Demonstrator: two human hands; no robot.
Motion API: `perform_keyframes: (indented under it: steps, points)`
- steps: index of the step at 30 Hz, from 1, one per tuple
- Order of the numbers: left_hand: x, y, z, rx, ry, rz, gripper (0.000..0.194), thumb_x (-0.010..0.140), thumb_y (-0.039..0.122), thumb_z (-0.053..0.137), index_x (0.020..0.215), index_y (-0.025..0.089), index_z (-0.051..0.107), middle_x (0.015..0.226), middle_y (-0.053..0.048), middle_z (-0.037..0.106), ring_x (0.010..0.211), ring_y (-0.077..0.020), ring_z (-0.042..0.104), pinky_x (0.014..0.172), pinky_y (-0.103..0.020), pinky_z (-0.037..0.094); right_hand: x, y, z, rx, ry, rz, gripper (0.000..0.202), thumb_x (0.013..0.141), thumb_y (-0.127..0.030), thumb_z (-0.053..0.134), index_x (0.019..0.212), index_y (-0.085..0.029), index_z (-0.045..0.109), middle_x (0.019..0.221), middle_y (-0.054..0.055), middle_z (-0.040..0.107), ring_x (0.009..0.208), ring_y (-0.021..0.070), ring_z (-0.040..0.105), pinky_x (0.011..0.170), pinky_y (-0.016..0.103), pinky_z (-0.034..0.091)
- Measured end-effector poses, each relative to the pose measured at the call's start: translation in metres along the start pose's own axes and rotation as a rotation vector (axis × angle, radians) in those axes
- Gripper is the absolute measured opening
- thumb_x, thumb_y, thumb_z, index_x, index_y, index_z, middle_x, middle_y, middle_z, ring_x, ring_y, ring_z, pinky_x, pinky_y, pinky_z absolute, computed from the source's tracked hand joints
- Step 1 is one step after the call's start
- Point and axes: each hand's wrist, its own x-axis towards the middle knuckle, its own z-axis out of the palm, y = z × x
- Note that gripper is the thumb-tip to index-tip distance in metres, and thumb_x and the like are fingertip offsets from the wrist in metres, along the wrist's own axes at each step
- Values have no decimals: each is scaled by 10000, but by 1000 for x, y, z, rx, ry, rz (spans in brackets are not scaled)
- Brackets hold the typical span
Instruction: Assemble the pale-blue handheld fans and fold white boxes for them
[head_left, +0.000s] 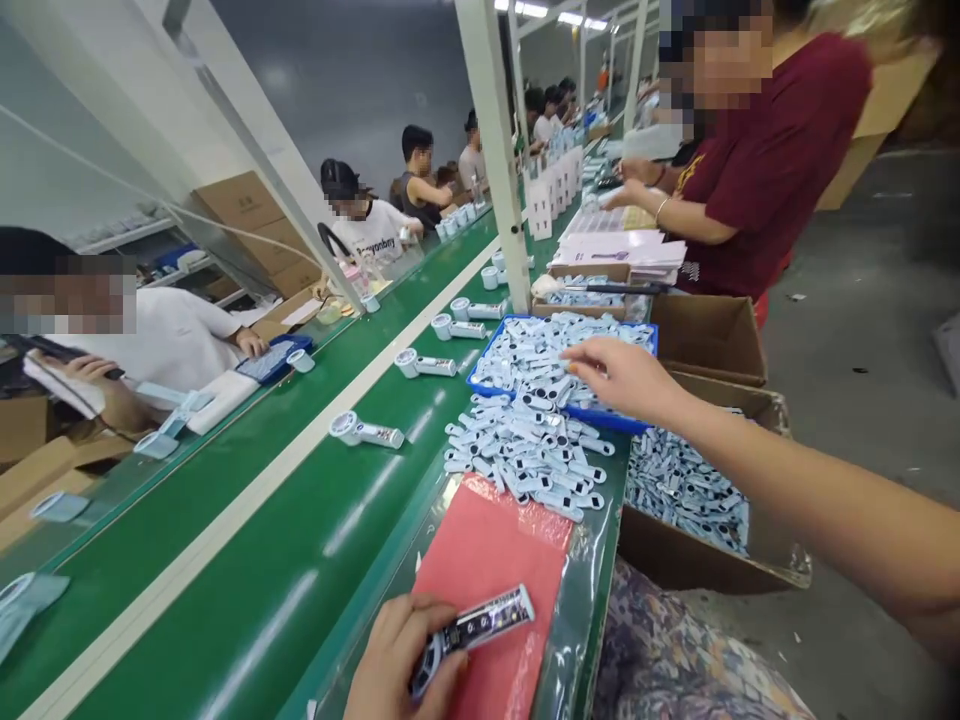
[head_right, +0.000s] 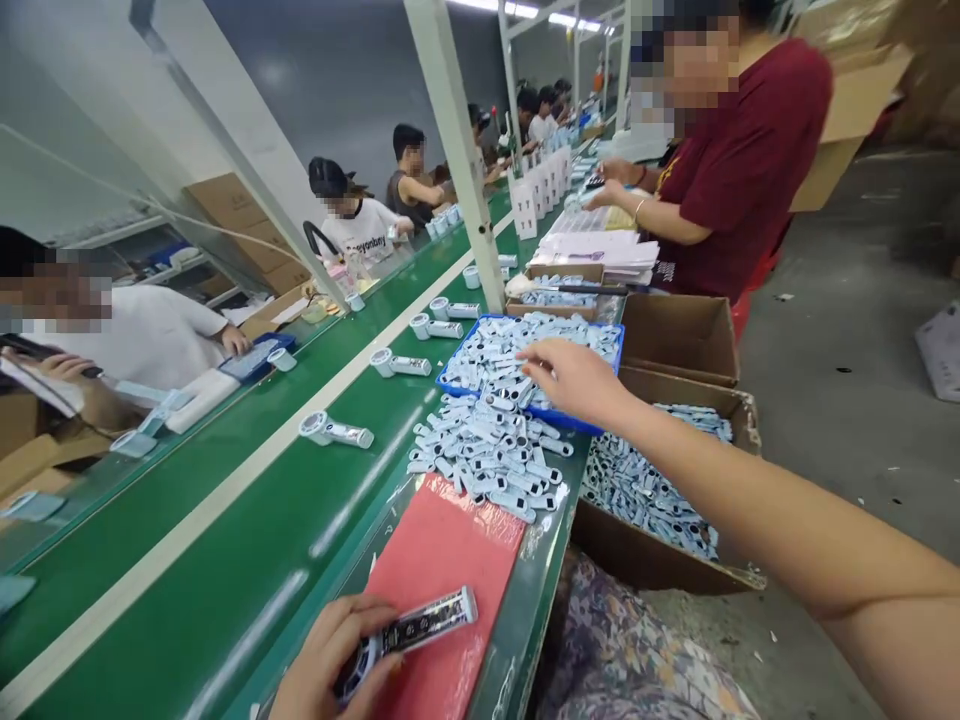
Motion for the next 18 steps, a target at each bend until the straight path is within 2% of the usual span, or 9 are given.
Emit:
perform_keyframes:
  steps: [3,5,7,9,11,14,16,18]
  points:
    - [2,11,-7,-30,-84,-54,192,946,397,648,1079,270,700,1062,-73,704,969,-224,681,822,-337,601,-44,-29,20,-95,-186,-297,204,1004,-300,561,1118,-223,711,1040,72,694,958,243,641,776,347,489]
    - [2,16,-9,-44,-109,-97,176,961,380,633,1089,270,685,1078,-66,690,998,-221,660,851,-350,583,-65,-41,31,-158,-247,-418,186,1002,-307,584,1105,-208,703,1015,76,678,967,252,628,801,362,486]
    - [2,20,-10,-55,-141,-128,166,969,368,626,1099,275,671,1089,-58,678,1016,-220,641,865,-362,566,-78,-47,41,-228,-239,-403,236,987,-357,621,1126,-179,690,1026,94,671,977,274,622,832,391,484]
    - [1,21,-10,-68,-152,-141,160,972,362,624,1102,277,661,1095,-54,668,1020,-223,626,870,-373,549,-84,-49,51,-287,-207,-293,309,962,-396,659,1139,-143,680,1046,117,671,999,301,622,842,410,482]
    - [1,21,-9,-78,-163,-149,152,978,355,615,1104,278,653,1093,-50,660,1014,-222,616,873,-379,534,-86,-49,58,-304,-196,-202,273,960,-359,666,1108,-130,686,1045,126,678,1013,313,630,835,412,477]
    - [3,21,-9,-93,-181,-151,146,988,349,600,1108,278,645,1079,-45,653,999,-218,603,867,-379,517,-83,-50,64,-275,-184,-161,163,982,-273,614,1031,-145,703,1016,117,693,1013,310,647,799,403,470]
    - [4,21,-10,-99,-190,-147,148,991,349,597,1110,273,640,1072,-45,648,995,-218,596,861,-378,509,-82,-54,63,-251,-164,-161,162,994,-275,591,1028,-168,709,1024,102,704,1017,299,655,809,403,472]
    - [5,21,-10,-100,-193,-144,149,993,341,597,1118,268,634,1074,-46,642,993,-217,591,859,-377,503,-83,-62,61,-118,-140,-159,170,1002,-296,580,1053,-202,712,1060,77,718,1028,270,663,850,395,481]
